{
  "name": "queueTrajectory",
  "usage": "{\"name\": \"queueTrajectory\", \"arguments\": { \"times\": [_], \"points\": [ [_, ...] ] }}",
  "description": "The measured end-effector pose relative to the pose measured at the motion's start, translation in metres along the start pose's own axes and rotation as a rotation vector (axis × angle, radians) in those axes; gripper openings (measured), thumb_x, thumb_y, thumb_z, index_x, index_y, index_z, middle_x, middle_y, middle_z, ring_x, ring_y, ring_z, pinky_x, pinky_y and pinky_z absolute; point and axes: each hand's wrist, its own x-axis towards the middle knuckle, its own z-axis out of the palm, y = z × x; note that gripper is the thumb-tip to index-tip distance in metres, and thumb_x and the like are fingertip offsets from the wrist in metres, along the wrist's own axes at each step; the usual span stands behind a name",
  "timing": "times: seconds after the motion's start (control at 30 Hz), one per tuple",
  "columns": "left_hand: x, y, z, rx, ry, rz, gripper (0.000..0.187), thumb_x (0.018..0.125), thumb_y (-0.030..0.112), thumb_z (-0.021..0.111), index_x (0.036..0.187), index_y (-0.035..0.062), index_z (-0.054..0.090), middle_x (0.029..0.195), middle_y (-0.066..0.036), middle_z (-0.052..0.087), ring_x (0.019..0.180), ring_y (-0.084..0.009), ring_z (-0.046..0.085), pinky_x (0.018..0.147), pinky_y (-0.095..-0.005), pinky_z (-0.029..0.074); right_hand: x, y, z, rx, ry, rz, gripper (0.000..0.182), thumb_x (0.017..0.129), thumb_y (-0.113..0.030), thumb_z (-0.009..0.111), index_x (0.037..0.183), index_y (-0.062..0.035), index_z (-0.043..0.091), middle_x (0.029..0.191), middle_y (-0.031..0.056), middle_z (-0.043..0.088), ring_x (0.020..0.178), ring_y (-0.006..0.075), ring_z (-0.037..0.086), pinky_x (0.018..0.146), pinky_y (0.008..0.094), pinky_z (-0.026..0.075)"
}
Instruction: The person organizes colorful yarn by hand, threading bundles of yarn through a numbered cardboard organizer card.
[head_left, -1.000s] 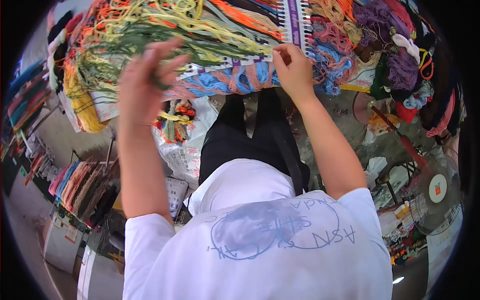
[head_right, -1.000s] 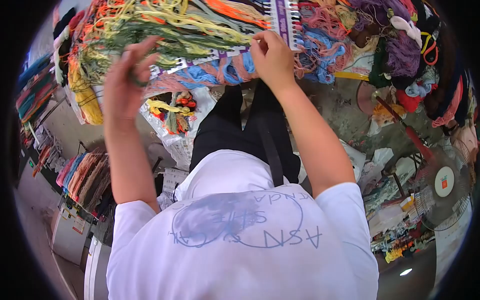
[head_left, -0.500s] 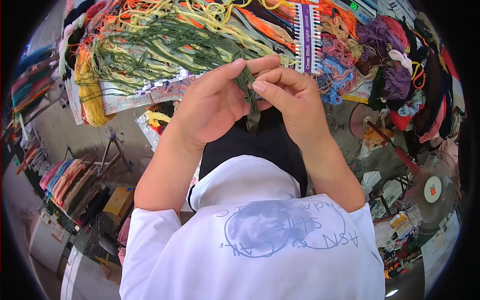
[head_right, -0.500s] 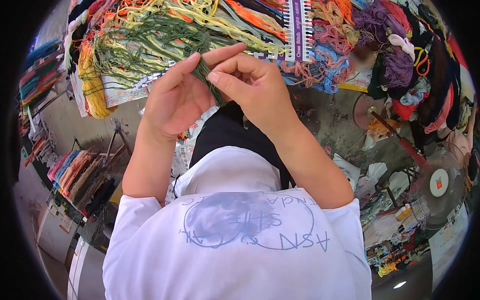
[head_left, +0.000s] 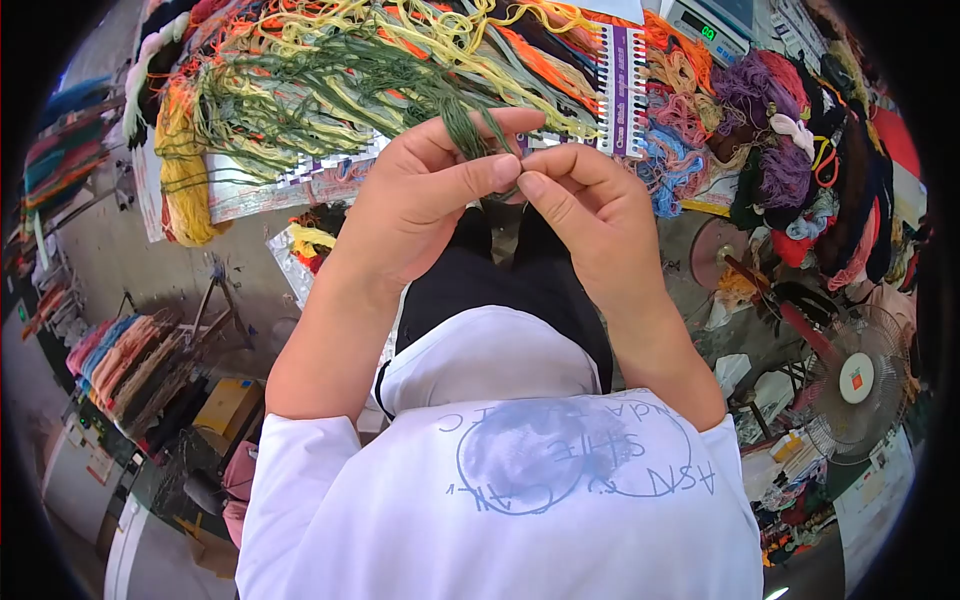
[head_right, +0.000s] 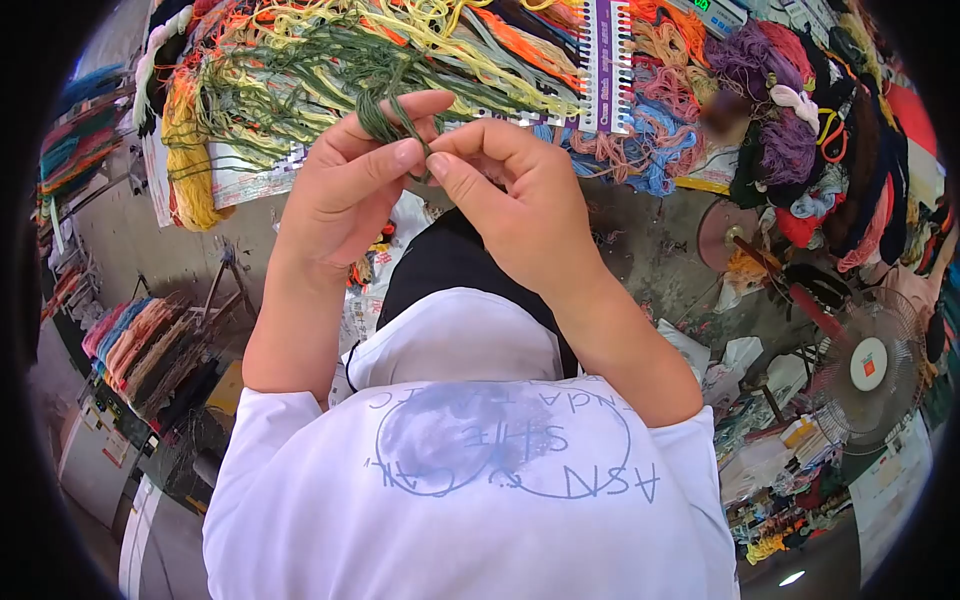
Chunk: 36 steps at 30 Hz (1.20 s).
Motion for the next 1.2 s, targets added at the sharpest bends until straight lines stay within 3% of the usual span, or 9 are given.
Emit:
{"name": "queueTrajectory", "arguments": {
  "times": [0.1,0.3,0.5,0.57,0.93,1.1,1.17,1.2],
  "points": [
    [-0.002,0.002,-0.002,0.030,-0.029,0.014,0.039,0.084,0.011,0.060,0.121,-0.0021,0.054,0.094,-0.002,0.058,0.089,-0.0099,0.053,0.078,-0.0249,0.041,-0.002,0.000,0.002,-0.127,-0.011,-0.066,0.008,0.086,-0.003,0.059,0.092,0.0019,0.059,0.086,0.0034,0.063,0.080,0.0073,0.058,0.073,0.0215,0.047],
    [-0.002,0.008,0.001,-0.048,-0.077,-0.007,0.043,0.082,0.007,0.061,0.123,-0.0023,0.052,0.091,0.000,0.056,0.083,-0.0085,0.051,0.075,-0.0229,0.040,-0.005,-0.006,0.006,0.080,0.009,0.023,0.009,0.085,-0.004,0.060,0.091,0.0029,0.060,0.085,0.0037,0.063,0.079,0.0078,0.059,0.072,0.0210,0.047],
    [0.000,0.006,0.005,0.087,-0.037,0.057,0.043,0.082,0.005,0.060,0.124,-0.0040,0.051,0.091,0.000,0.055,0.080,-0.0086,0.051,0.073,-0.0220,0.040,-0.006,-0.010,0.006,-0.198,0.040,-0.038,0.010,0.085,-0.003,0.059,0.092,0.0038,0.060,0.086,0.0062,0.064,0.080,0.0092,0.061,0.072,0.0210,0.050],
    [0.002,0.007,0.002,0.054,-0.052,0.044,0.043,0.082,0.004,0.060,0.124,-0.0044,0.050,0.091,0.000,0.056,0.080,-0.0086,0.052,0.072,-0.0218,0.041,-0.005,-0.010,0.007,0.008,0.055,0.022,0.011,0.085,-0.004,0.060,0.092,0.0032,0.060,0.084,0.0062,0.065,0.079,0.0104,0.062,0.071,0.0219,0.050],
    [0.007,0.011,0.002,-0.111,-0.117,-0.087,0.049,0.085,0.008,0.058,0.130,-0.0057,0.042,0.089,-0.002,0.057,0.076,-0.0088,0.054,0.070,-0.0216,0.045,-0.004,-0.017,-0.002,0.093,-0.004,0.072,0.011,0.087,-0.008,0.058,0.092,0.0018,0.061,0.083,0.0069,0.065,0.076,0.0122,0.063,0.068,0.0225,0.050],
    [0.008,0.009,0.011,-0.019,-0.079,0.028,0.052,0.084,0.009,0.061,0.130,-0.0048,0.042,0.091,-0.002,0.056,0.080,-0.0092,0.053,0.072,-0.0217,0.044,-0.007,-0.015,0.001,0.104,0.070,0.001,0.011,0.084,-0.006,0.061,0.093,0.0015,0.061,0.081,0.0060,0.065,0.075,0.0108,0.062,0.068,0.0220,0.049],
    [0.007,0.008,0.015,0.091,-0.070,0.104,0.053,0.082,0.008,0.062,0.130,-0.0044,0.042,0.092,-0.002,0.055,0.081,-0.0096,0.053,0.072,-0.0217,0.044,-0.008,-0.015,0.000,-0.274,0.129,-0.076,0.011,0.084,-0.004,0.061,0.092,0.0029,0.060,0.083,0.0060,0.065,0.075,0.0102,0.061,0.070,0.0216,0.049],
    [0.008,0.008,0.016,0.148,-0.050,0.117,0.054,0.081,0.006,0.063,0.131,-0.0040,0.042,0.092,-0.002,0.055,0.081,-0.0100,0.053,0.072,-0.0218,0.043,-0.008,-0.015,-0.001,-0.273,0.129,-0.076,0.011,0.084,-0.004,0.061,0.092,0.0029,0.060,0.083,0.0060,0.065,0.075,0.0102,0.061,0.070,0.0216,0.049]
  ]
}}
